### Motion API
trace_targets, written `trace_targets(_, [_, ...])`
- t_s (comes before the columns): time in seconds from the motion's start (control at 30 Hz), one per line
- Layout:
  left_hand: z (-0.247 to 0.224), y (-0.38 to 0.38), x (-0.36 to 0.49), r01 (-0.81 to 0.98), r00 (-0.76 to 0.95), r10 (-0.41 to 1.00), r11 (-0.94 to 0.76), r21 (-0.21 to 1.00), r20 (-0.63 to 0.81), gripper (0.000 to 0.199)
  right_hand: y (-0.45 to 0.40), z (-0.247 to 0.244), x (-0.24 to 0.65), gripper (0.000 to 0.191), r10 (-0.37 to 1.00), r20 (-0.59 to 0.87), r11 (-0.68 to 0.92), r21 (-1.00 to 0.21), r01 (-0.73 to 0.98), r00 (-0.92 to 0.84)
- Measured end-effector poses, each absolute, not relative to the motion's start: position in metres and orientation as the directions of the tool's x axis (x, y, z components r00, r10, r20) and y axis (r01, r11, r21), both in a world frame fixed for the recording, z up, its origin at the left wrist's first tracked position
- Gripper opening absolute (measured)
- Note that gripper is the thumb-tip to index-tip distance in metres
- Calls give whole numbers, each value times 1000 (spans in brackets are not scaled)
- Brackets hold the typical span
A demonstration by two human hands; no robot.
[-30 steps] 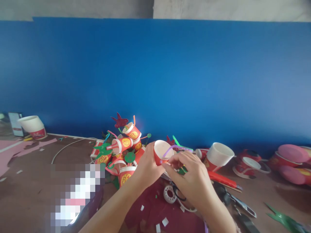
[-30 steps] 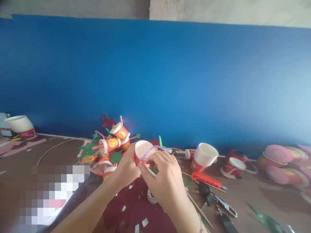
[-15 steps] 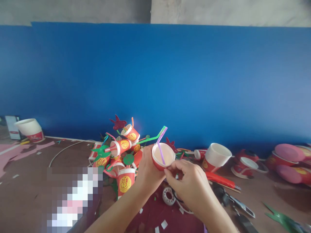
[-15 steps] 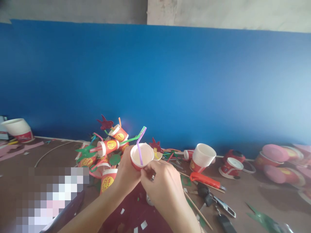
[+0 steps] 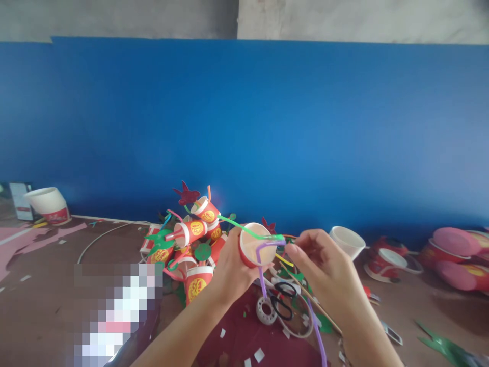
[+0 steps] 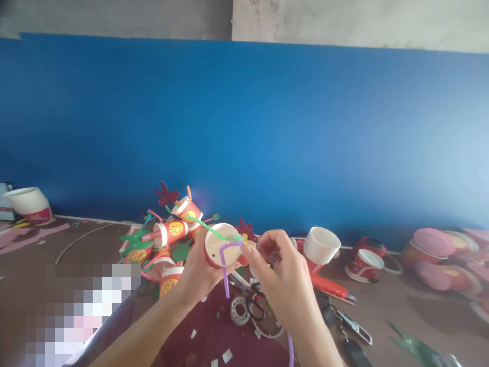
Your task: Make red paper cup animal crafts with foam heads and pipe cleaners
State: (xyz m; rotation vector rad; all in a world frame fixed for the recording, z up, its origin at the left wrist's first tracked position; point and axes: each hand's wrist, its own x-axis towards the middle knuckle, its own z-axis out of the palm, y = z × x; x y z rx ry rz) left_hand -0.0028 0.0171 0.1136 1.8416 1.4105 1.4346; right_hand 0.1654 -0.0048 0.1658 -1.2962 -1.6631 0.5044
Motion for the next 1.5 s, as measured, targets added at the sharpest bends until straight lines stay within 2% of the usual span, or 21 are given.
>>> trace_targets(0.07, [108, 18, -2, 527, 81, 835, -500, 688, 545, 55, -5, 167, 166, 32, 863, 505, 430, -740, 517, 3])
trace_targets(0.2, [96, 21, -1, 671, 299, 733, -617, 411, 611, 53, -7, 167, 159, 23, 806, 561, 533, -546, 646, -190])
trace_targets(0.33, [92, 19, 2, 692, 378, 704, -646, 321, 601, 59, -4, 161, 155, 20, 771, 583, 548, -405, 732, -254])
trace_targets(0.47, [96, 17, 3, 671, 380, 718, -648, 361, 583, 62, -1, 157, 154, 25, 799, 546, 530, -442, 724, -251])
trace_targets(0.6, [98, 19, 1, 610, 267, 765, -605, 512, 586, 75, -3, 158, 154, 32, 851, 482, 469, -521, 713, -207])
trace_targets(0.67, [98, 20, 1, 581, 192, 799, -561, 590, 570, 75, -3, 158, 153, 27, 874, 442, 440, -541, 717, -202])
trace_targets(0.73, [96, 21, 1, 564, 158, 809, -544, 620, 566, 75, -2, 158, 152, 15, 887, 414, 423, -545, 724, -207])
trace_targets(0.77, [96, 20, 1, 560, 156, 808, -546, 623, 567, 74, -1, 158, 152, 10, 886, 415, 424, -539, 728, -208])
trace_targets(0.87, [95, 20, 2, 552, 139, 806, -546, 631, 575, 73, -1, 158, 150, 33, 855, 476, 460, -512, 726, -206])
trace_targets(0.93, [96, 19, 2, 553, 121, 804, -542, 633, 583, 72, -1, 160, 149, 38, 838, 506, 485, -513, 708, -207])
trace_targets(1.03, [98, 18, 1, 565, 114, 792, -548, 617, 599, 71, -3, 161, 148, 35, 834, 498, 507, -524, 685, -236])
trace_targets(1.13, [97, 19, 0, 595, 151, 756, -584, 552, 637, 69, -2, 159, 148, 31, 840, 465, 507, -488, 710, -280])
trace_targets(1.27, [93, 20, -2, 609, 262, 667, -675, 417, 697, 70, 0, 155, 149, 25, 897, 367, 393, -414, 821, -245])
trace_targets(1.37, [92, 20, -1, 597, 248, 679, -669, 443, 691, 71, -1, 158, 149, 6, 931, 322, 316, -472, 823, -173])
trace_targets(1.5, [95, 19, -1, 585, 176, 738, -610, 534, 651, 73, -7, 163, 150, 24, 917, 347, 382, -612, 692, -199])
